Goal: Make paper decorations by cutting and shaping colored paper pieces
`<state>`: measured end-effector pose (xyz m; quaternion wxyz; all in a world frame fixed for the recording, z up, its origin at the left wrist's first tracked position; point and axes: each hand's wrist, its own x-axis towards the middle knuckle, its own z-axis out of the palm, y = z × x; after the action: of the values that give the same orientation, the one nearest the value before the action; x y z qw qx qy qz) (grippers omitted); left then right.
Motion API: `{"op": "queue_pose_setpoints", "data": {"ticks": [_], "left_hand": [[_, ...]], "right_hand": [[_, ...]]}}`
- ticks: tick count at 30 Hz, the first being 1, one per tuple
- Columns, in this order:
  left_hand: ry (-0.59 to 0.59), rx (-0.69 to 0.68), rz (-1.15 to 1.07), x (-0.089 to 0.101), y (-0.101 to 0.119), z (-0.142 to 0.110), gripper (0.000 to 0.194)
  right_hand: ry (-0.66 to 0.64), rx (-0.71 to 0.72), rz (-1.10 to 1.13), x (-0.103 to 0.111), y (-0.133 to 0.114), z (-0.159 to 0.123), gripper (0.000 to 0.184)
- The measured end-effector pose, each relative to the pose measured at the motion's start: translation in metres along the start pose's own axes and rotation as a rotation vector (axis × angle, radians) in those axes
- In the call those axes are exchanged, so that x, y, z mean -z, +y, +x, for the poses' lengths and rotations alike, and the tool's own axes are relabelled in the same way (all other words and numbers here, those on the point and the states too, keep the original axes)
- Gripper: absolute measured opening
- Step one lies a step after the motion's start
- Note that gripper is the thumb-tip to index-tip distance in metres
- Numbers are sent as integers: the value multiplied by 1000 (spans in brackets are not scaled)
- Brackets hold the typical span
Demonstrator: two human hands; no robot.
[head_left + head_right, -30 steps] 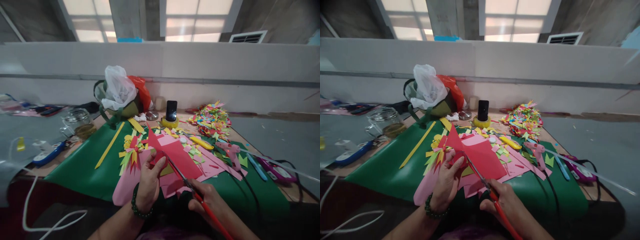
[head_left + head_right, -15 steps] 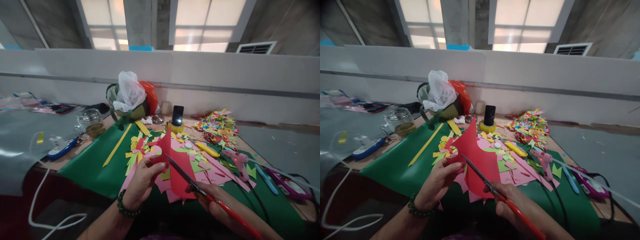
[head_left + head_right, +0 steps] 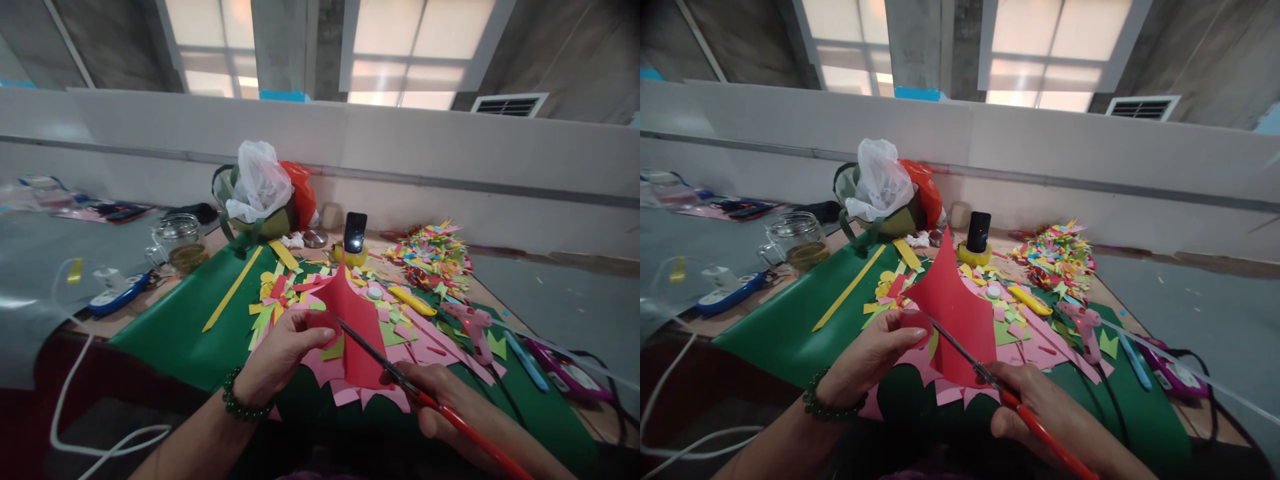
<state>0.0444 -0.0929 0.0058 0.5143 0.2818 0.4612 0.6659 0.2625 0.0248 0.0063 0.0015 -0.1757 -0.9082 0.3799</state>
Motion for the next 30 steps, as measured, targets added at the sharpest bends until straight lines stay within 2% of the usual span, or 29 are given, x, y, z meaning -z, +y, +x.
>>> {"op": "queue_pose_setpoints", "data": {"ticks": [5,9,15,22,30], "left_hand": [[-24,-58,131,3,-1,1,14],[-32,-99,245,4,2,1,13],[-56,-134,401,3,12,-1,13],[-144,-178,560,9,13,2,17],[-163,-156,625,11,15,5,13]], "right_hand": [[-9,2,52,-1,2,3,88],[-5,-22,9,-3,11,0,88],[86,24,-25,-7,25,-5,90],[32,-54,-15,-9,23,1,74],[-17,-49,33,-7,20,1,71]]}}
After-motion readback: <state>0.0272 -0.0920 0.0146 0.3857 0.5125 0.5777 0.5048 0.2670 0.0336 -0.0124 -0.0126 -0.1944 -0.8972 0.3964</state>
